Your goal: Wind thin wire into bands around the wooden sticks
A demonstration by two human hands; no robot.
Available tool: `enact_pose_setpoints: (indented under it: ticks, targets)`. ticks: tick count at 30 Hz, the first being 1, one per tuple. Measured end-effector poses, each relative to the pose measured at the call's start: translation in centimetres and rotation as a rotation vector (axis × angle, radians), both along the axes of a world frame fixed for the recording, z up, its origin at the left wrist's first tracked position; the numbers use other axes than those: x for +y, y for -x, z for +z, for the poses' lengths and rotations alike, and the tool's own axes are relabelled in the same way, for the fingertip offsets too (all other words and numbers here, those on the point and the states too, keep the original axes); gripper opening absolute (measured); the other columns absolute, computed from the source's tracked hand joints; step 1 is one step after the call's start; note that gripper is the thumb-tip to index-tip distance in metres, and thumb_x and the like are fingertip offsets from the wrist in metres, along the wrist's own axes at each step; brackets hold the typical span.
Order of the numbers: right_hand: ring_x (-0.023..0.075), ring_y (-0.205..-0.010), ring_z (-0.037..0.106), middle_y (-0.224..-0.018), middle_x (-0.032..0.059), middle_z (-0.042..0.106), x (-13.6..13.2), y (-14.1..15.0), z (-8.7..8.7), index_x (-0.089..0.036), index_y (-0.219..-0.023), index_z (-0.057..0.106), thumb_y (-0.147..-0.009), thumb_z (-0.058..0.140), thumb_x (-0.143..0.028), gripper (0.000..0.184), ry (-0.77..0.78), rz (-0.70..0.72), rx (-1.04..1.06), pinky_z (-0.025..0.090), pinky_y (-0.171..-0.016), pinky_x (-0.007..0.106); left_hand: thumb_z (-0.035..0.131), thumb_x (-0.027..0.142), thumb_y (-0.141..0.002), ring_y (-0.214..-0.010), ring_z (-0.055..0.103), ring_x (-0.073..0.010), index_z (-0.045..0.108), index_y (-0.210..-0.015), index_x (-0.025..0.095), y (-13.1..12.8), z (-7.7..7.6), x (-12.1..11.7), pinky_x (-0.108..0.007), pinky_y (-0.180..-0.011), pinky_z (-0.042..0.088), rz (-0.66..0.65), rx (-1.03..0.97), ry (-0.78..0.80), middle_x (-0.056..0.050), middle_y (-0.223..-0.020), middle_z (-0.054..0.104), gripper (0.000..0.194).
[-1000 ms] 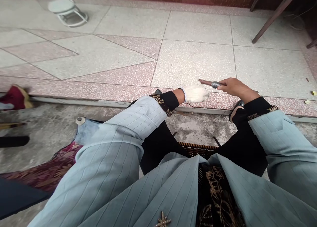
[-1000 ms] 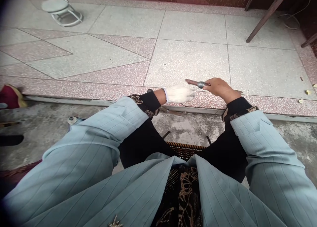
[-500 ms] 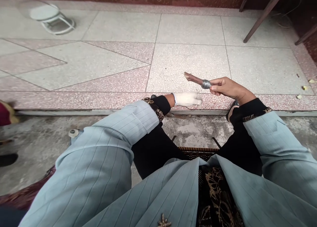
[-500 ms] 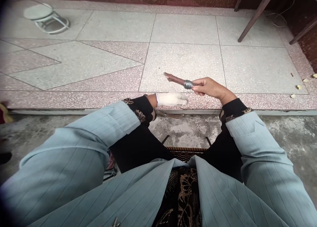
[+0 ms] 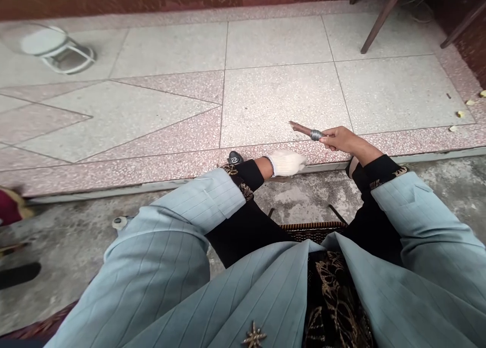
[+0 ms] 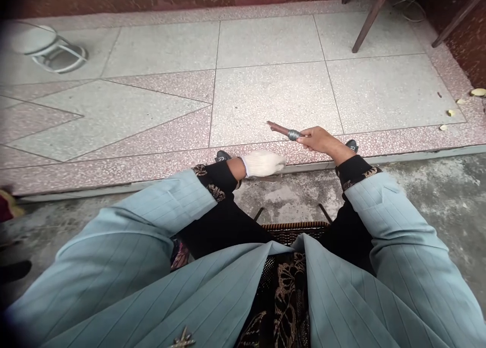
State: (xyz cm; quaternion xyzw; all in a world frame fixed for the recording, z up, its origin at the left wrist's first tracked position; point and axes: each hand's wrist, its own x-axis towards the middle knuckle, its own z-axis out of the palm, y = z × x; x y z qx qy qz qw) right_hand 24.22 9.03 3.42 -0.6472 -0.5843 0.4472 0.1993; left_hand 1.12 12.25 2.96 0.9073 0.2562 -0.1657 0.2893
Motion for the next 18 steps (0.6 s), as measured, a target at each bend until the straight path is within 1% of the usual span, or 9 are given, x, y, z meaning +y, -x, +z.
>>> enact_pose_setpoints:
  ticks: [3, 5, 7, 9, 13, 15, 16, 17, 18]
  targets:
    - [0.0135, -0.059, 0.050, -0.069, 0.0043, 0.062, -0.1, -0.9, 0.9, -0.015, -0.094, 0.073, -0.086, 0.061, -0.036, 0.026, -0.012, 0.036, -0.210, 0.036, -0.057, 0.028, 0.050, 0.034, -0.089, -0.083, 0.063, -0.0225, 0.067, -0.090, 0.018, -1.1, -0.2, -0.3, -0.032, -0.078, 0.042, 0.056, -0.009, -0.131, -0.011, -0.082, 0.070, 0.023]
    - [0.0155, -0.064, 0.053, -0.075, 0.0063, 0.065, 0.1, -1.4, 1.1, -0.016, -0.098, 0.075, -0.086, 0.059, -0.039, 0.030, -0.046, 0.076, -0.354, 0.036, -0.059, 0.029, 0.052, 0.033, -0.087, -0.082, 0.063, -0.0238, 0.068, -0.090, 0.017, -2.0, -0.1, -0.5, -0.035, -0.076, 0.043, 0.085, -0.004, -0.158, -0.013, -0.081, 0.070, 0.022]
    - [0.0173, -0.068, 0.054, -0.081, 0.0081, 0.067, 0.4, -1.9, 1.1, -0.017, -0.101, 0.075, -0.087, 0.057, -0.041, 0.034, -0.067, 0.116, -0.438, 0.035, -0.061, 0.031, 0.053, 0.033, -0.087, -0.081, 0.063, -0.0249, 0.069, -0.091, 0.016, -2.8, 0.2, -0.8, -0.037, -0.075, 0.043, 0.100, 0.001, -0.155, -0.014, -0.080, 0.069, 0.024]
    - [0.0187, -0.070, 0.055, -0.086, 0.0093, 0.069, 0.6, -2.4, 1.1, -0.018, -0.105, 0.075, -0.087, 0.056, -0.043, 0.036, -0.065, 0.127, -0.477, 0.035, -0.061, 0.031, 0.053, 0.036, -0.087, -0.081, 0.064, -0.0252, 0.070, -0.094, 0.018, -3.3, 0.5, -0.9, -0.038, -0.075, 0.045, 0.104, -0.015, -0.134, -0.013, -0.081, 0.070, 0.025]
    - [0.0222, -0.076, 0.058, -0.094, 0.0131, 0.069, 0.9, -2.9, 1.4, -0.018, -0.108, 0.074, -0.090, 0.052, -0.045, 0.039, -0.065, 0.126, -0.614, 0.035, -0.062, 0.033, 0.054, 0.042, -0.086, -0.084, 0.064, -0.0250, 0.071, -0.104, 0.025, -2.9, 1.4, -0.3, -0.038, -0.074, 0.046, 0.101, -0.083, -0.045, -0.010, -0.085, 0.071, 0.030]
    - [0.0227, -0.078, 0.058, -0.094, 0.0134, 0.069, 1.0, -2.8, 1.7, -0.019, -0.104, 0.075, -0.088, 0.055, -0.044, 0.036, -0.019, 0.224, -0.673, 0.036, -0.063, 0.033, 0.052, 0.044, -0.087, -0.085, 0.063, -0.0245, 0.071, -0.108, 0.025, -2.1, 2.0, 0.4, -0.039, -0.074, 0.046, 0.107, -0.113, -0.020, -0.010, -0.086, 0.070, 0.034]
    - [0.0217, -0.077, 0.058, -0.091, 0.0121, 0.070, 1.0, -2.8, 1.9, -0.019, -0.101, 0.076, -0.086, 0.059, -0.043, 0.033, 0.039, 0.314, -0.657, 0.036, -0.063, 0.032, 0.050, 0.045, -0.089, -0.085, 0.063, -0.0241, 0.071, -0.110, 0.025, -1.6, 2.3, 0.8, -0.039, -0.074, 0.046, 0.114, -0.126, -0.019, -0.010, -0.087, 0.070, 0.036]
    - [0.0199, -0.074, 0.057, -0.086, 0.0098, 0.069, 0.9, -2.7, 2.2, -0.019, -0.100, 0.077, -0.084, 0.062, -0.041, 0.030, 0.115, 0.427, -0.594, 0.037, -0.063, 0.031, 0.048, 0.046, -0.090, -0.085, 0.062, -0.0236, 0.070, -0.111, 0.024, -1.1, 2.7, 1.2, -0.039, -0.074, 0.046, 0.120, -0.139, -0.021, -0.010, -0.087, 0.070, 0.038]
    - [0.0177, -0.071, 0.055, -0.080, 0.0069, 0.068, 0.7, -2.7, 2.5, -0.019, -0.100, 0.077, -0.083, 0.065, -0.040, 0.030, 0.203, 0.550, -0.485, 0.037, -0.063, 0.030, 0.047, 0.046, -0.091, -0.085, 0.062, -0.0233, 0.071, -0.110, 0.023, -0.6, 3.0, 1.5, -0.039, -0.073, 0.046, 0.124, -0.155, -0.028, -0.011, -0.086, 0.070, 0.038]
